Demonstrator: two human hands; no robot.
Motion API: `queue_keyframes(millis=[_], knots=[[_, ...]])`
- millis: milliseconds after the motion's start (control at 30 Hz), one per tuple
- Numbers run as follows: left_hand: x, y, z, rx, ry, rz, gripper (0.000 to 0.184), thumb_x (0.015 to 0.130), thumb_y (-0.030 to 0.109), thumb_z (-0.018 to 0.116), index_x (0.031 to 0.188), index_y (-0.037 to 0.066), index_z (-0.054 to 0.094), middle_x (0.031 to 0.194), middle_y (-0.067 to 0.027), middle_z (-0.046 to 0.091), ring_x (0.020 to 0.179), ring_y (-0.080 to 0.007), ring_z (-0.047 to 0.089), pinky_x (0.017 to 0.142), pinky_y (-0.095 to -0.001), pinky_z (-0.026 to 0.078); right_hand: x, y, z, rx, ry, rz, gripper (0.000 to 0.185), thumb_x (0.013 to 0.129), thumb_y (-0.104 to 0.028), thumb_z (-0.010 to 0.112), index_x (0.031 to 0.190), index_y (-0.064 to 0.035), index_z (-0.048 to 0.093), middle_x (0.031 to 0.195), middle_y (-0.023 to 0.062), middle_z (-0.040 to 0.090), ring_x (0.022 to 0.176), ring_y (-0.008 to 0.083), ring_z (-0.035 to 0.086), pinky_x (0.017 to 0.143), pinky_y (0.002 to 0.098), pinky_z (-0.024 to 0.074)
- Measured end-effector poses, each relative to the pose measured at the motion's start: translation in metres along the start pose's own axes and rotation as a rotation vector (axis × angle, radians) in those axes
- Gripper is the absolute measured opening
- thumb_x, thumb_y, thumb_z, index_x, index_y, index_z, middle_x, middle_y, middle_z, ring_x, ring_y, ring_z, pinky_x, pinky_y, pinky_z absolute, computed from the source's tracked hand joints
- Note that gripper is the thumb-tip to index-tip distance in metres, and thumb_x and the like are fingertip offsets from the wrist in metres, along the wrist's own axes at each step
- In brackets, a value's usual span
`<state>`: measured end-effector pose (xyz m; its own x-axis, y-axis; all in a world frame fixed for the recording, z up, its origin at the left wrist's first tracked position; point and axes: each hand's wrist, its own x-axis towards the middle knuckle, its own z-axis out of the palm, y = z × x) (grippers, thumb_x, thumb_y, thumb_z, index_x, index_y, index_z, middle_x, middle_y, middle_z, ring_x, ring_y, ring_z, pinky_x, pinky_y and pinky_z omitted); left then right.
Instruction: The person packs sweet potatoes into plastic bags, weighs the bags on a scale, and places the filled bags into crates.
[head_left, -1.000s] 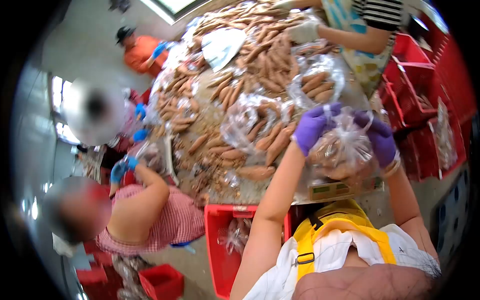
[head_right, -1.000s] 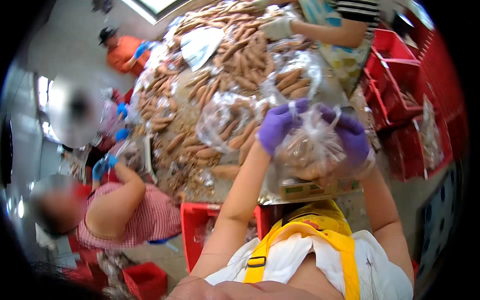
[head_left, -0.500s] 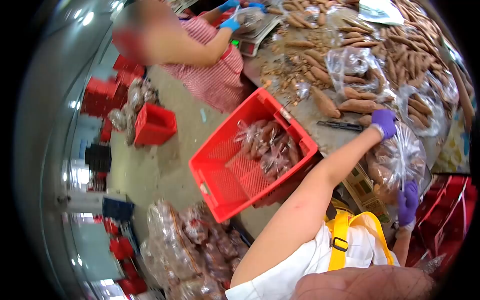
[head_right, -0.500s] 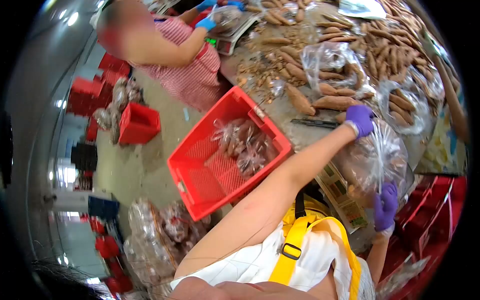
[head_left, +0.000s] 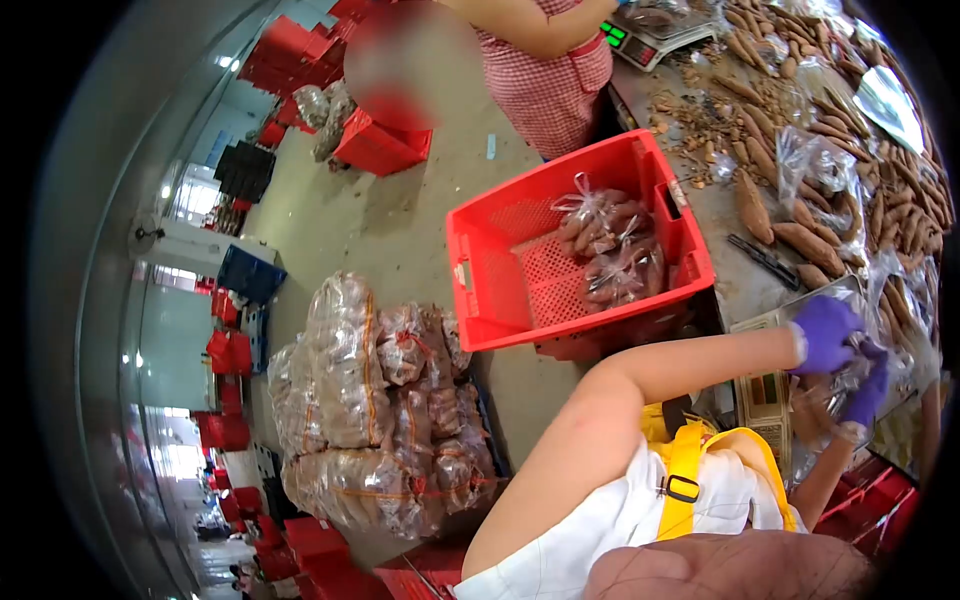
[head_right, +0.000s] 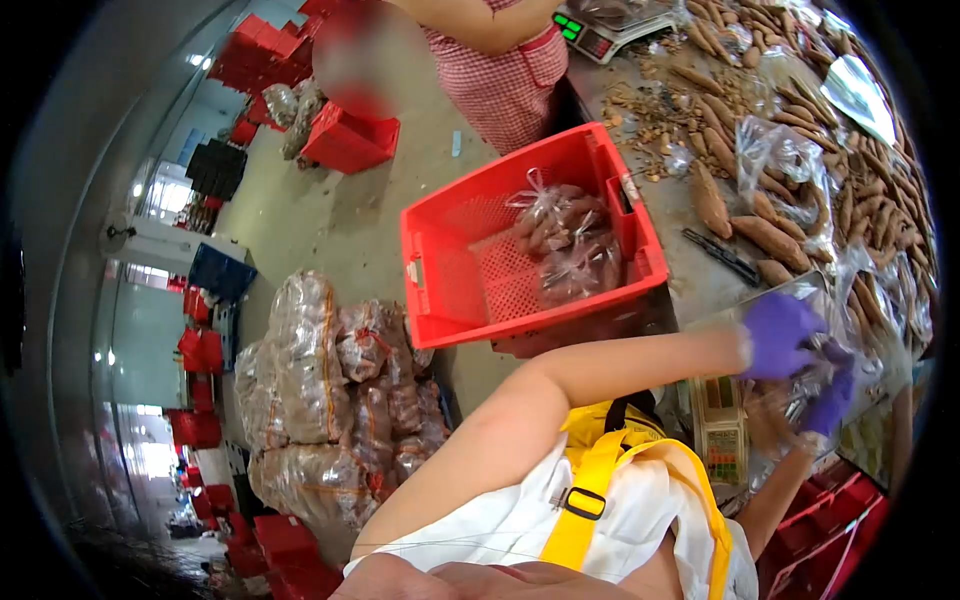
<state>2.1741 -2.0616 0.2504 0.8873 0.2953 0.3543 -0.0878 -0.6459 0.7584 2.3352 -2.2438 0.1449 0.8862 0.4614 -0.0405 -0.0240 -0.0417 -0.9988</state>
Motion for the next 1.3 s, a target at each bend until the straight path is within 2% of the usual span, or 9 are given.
queue_keyframes(millis=[233,667,800,900,1000,1033,1067,1233,1300], knots=[[-0.173,-0.107,-0.097,-0.234,0.022,-0.433,0.029,0.081,0.02,0.058,0.105,0.004,0.065,0.1,-0.0145,0.066,0.094,-0.0282,0.063,0.085,-0.0346,0.048,0.08,0.034,-0.061,0.031,0.189,-0.148,0.033,0.099,-0.024,0.038,0.117,-0.004,0.057,0.092,0.004,0.057,0.089,0.016,0.052,0.093,0.0311,0.0381],[-0.433,-0.168,-0.266,-0.669,0.715,-0.974,0.029,0.092,0.012,0.051,0.116,0.001,0.061,0.092,-0.0023,0.065,0.078,-0.0072,0.057,0.069,-0.02,0.043,-0.123,-0.211,0.337,0.332,0.186,-0.033,0.043,0.099,-0.025,0.036,0.134,-0.0013,0.044,0.076,-0.0005,0.054,0.068,0.01,0.053,0.063,0.0221,0.0419],[-0.467,-0.164,-0.276,-0.69,0.788,-1.0,0.027,0.092,0.01,0.05,0.115,0.0,0.062,0.09,-0.0025,0.065,0.073,-0.0068,0.053,0.066,-0.0196,0.041,-0.11,-0.145,0.412,0.622,-0.9,0.154,0.026,0.097,-0.023,0.043,0.082,-0.0062,0.056,0.053,-0.0069,0.031,0.047,0.0056,0.028,0.045,0.0236,0.0202],[-0.493,-0.153,-0.284,-0.675,0.926,-1.044,0.027,0.092,0.011,0.051,0.113,-0.002,0.062,0.089,-0.004,0.064,0.073,-0.0088,0.054,0.066,-0.0215,0.042,-0.144,-0.109,0.498,0.276,-0.845,0.338,0.038,0.095,-0.027,0.049,0.059,-0.0159,0.044,0.051,-0.0074,0.028,0.045,0.0051,0.025,0.044,0.0241,0.0191],[-0.525,-0.138,-0.289,-0.579,0.972,-1.081,0.027,0.092,0.012,0.052,0.111,-0.002,0.063,0.088,-0.0049,0.064,0.073,-0.0098,0.054,0.066,-0.0224,0.042,-0.152,-0.034,0.564,-0.255,-1.117,0.222,0.034,0.095,-0.033,0.049,0.083,-0.0043,0.062,0.063,0.0001,0.052,0.054,0.0092,0.043,0.051,0.0269,0.0362],[-0.538,-0.134,-0.288,-0.579,0.956,-1.077,0.027,0.092,0.012,0.052,0.111,-0.002,0.063,0.088,-0.0049,0.064,0.073,-0.0098,0.054,0.066,-0.0224,0.042,-0.145,0.032,0.587,-0.278,-1.238,-0.529,0.034,0.096,-0.036,0.047,0.101,-0.0057,0.062,0.074,0.0034,0.057,0.064,0.0103,0.047,0.06,0.0286,0.0435],[-0.55,-0.131,-0.286,-0.567,1.016,-1.109,0.026,0.092,0.013,0.052,0.111,-0.002,0.063,0.088,-0.0051,0.064,0.073,-0.0102,0.055,0.065,-0.0224,0.042,-0.158,0.023,0.597,-0.244,-1.402,-0.148,0.037,0.097,-0.036,0.044,0.11,-0.0058,0.06,0.084,0.0059,0.061,0.076,0.0136,0.054,0.07,0.0303,0.0468],[-0.581,-0.128,-0.277,-0.588,1.138,-1.183,0.027,0.091,0.015,0.054,0.111,-0.001,0.063,0.087,-0.0055,0.063,0.071,-0.0106,0.054,0.065,-0.022,0.041,-0.174,0.199,0.68,-0.319,-1.641,-0.713,0.03,0.093,-0.032,0.05,0.089,-0.0048,0.062,0.08,0.0084,0.063,0.072,0.016,0.059,0.062,0.0293,0.048],[-0.579,-0.128,-0.275,-0.597,1.209,-1.243,0.028,0.091,0.017,0.055,0.112,0.0,0.063,0.087,-0.0057,0.063,0.07,-0.01,0.053,0.064,-0.0219,0.041,-0.202,0.154,0.673,-0.475,-1.615,-0.312,0.035,0.09,-0.037,0.05,0.08,-0.0064,0.064,0.069,0.006,0.06,0.063,0.0174,0.057,0.056,0.03,0.0449]])
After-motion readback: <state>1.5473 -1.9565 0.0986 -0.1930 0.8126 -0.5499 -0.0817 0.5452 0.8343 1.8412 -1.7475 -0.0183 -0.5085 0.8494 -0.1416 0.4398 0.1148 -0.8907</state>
